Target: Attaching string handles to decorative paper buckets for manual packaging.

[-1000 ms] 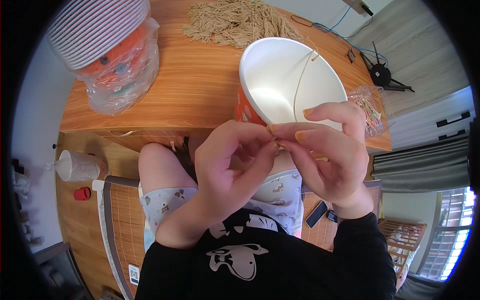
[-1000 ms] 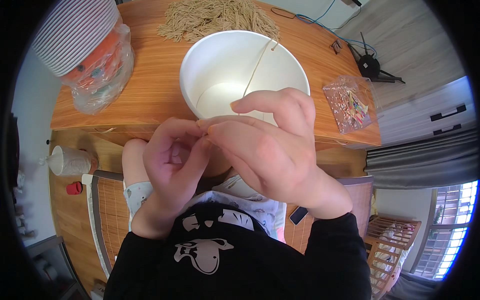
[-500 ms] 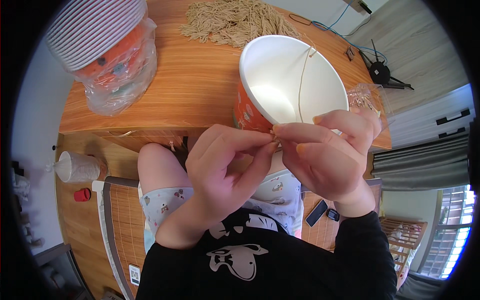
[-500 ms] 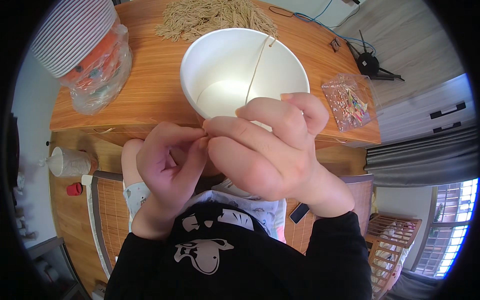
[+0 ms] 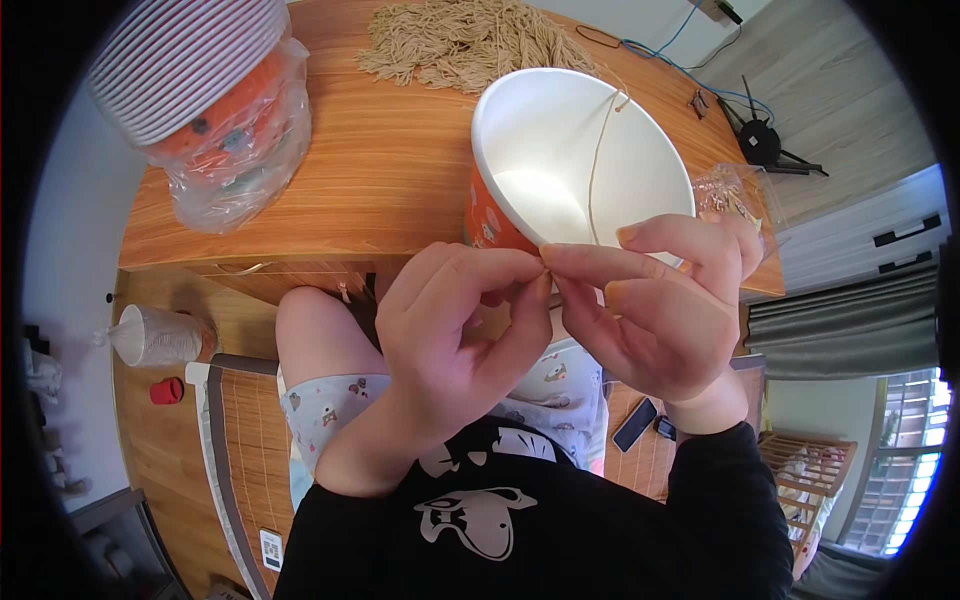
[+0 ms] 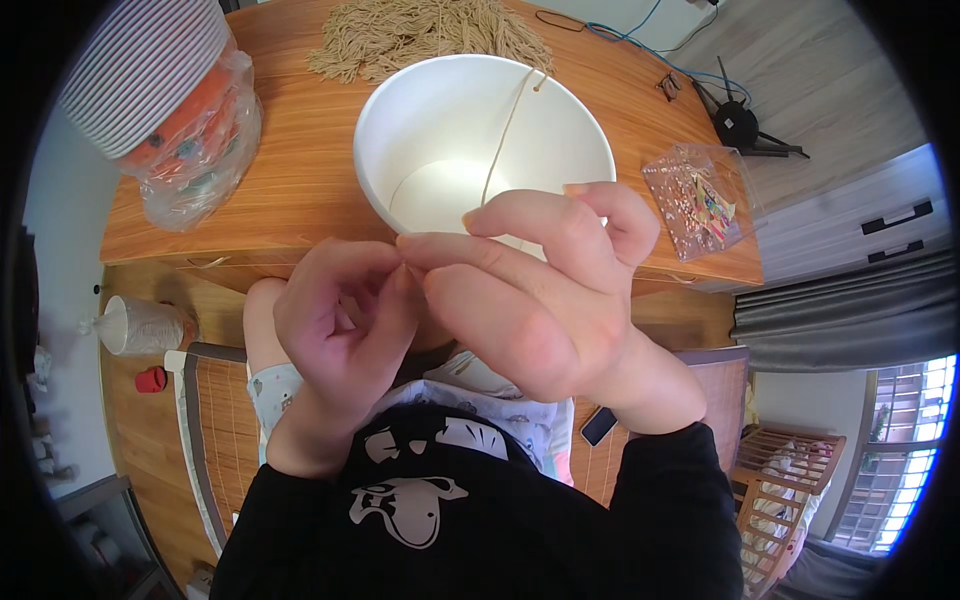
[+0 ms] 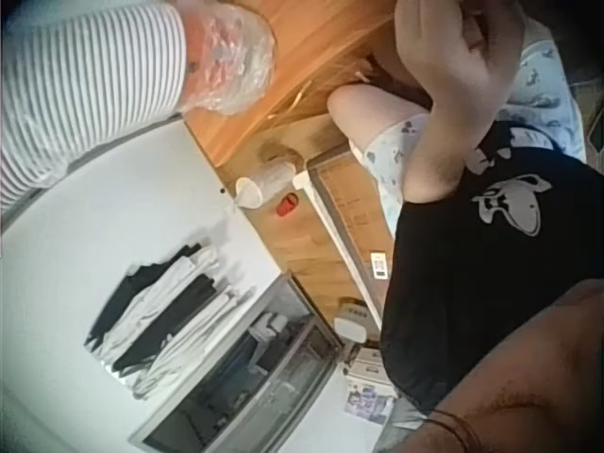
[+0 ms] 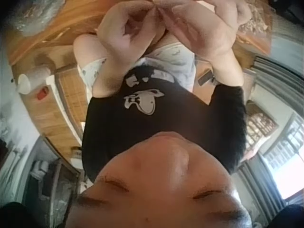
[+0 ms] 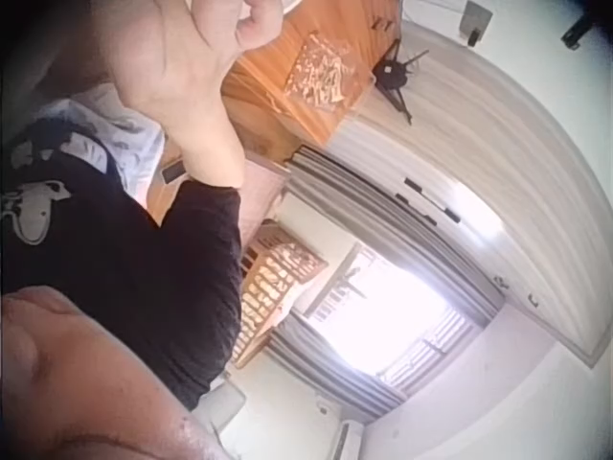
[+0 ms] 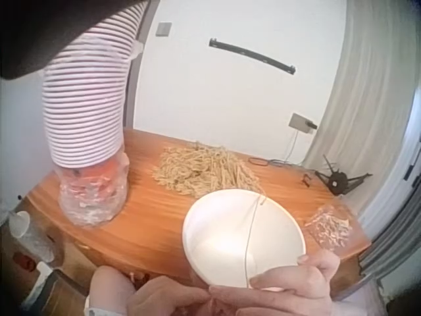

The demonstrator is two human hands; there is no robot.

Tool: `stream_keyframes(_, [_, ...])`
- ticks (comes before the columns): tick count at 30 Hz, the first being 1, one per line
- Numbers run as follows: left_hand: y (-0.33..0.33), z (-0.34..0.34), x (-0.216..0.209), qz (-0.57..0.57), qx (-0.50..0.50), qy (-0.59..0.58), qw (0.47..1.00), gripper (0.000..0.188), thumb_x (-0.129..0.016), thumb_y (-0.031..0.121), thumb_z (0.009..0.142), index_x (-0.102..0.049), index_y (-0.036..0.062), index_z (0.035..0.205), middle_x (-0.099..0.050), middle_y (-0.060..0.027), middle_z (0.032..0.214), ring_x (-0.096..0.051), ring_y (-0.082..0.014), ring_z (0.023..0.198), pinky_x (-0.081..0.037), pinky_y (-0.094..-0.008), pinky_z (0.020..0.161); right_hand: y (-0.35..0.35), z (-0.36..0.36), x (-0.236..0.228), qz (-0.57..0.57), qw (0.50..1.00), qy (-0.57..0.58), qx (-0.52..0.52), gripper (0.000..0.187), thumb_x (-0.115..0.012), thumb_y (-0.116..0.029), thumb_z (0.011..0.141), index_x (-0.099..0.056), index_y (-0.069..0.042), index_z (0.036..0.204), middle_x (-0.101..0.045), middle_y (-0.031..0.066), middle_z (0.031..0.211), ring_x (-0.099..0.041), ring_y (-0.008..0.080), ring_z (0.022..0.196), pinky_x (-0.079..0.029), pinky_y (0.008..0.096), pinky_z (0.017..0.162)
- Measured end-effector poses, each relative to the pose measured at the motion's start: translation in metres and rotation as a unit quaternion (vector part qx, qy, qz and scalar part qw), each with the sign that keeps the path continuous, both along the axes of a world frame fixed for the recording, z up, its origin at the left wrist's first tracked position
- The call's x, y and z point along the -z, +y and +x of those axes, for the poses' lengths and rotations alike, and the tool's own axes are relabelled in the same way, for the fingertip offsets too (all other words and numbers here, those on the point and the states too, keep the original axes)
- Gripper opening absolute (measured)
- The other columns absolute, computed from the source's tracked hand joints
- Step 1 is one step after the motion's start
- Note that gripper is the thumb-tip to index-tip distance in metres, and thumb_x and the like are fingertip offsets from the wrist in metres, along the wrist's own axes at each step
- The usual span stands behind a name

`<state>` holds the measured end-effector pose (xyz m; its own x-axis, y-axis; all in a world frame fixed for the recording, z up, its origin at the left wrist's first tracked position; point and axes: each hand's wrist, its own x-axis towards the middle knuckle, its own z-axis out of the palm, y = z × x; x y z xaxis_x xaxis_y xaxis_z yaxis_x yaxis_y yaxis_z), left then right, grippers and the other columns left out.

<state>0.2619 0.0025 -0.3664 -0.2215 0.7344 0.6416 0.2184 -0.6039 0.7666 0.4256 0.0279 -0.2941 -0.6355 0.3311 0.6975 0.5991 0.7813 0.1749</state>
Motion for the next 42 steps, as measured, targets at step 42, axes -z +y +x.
stream_keyframes(42, [-0.005,-0.005,-0.014,-0.063,0.053,0.003,0.997,0.015,-0.075,-0.001,0.077,-0.069,0.0023,0.09,-0.066,-0.0044,0.07,-0.06,-0.0129,0.058,-0.044,-0.0241,0.052,-0.005,0.0,0.006,0.034,0.999,0.014,0.015,0.047,-0.086,-0.006,0.054,-0.078,-0.02,0.099,-0.056,-0.0105,0.078,-0.053,0.0072,0.08,-0.03,0.0305,0.076])
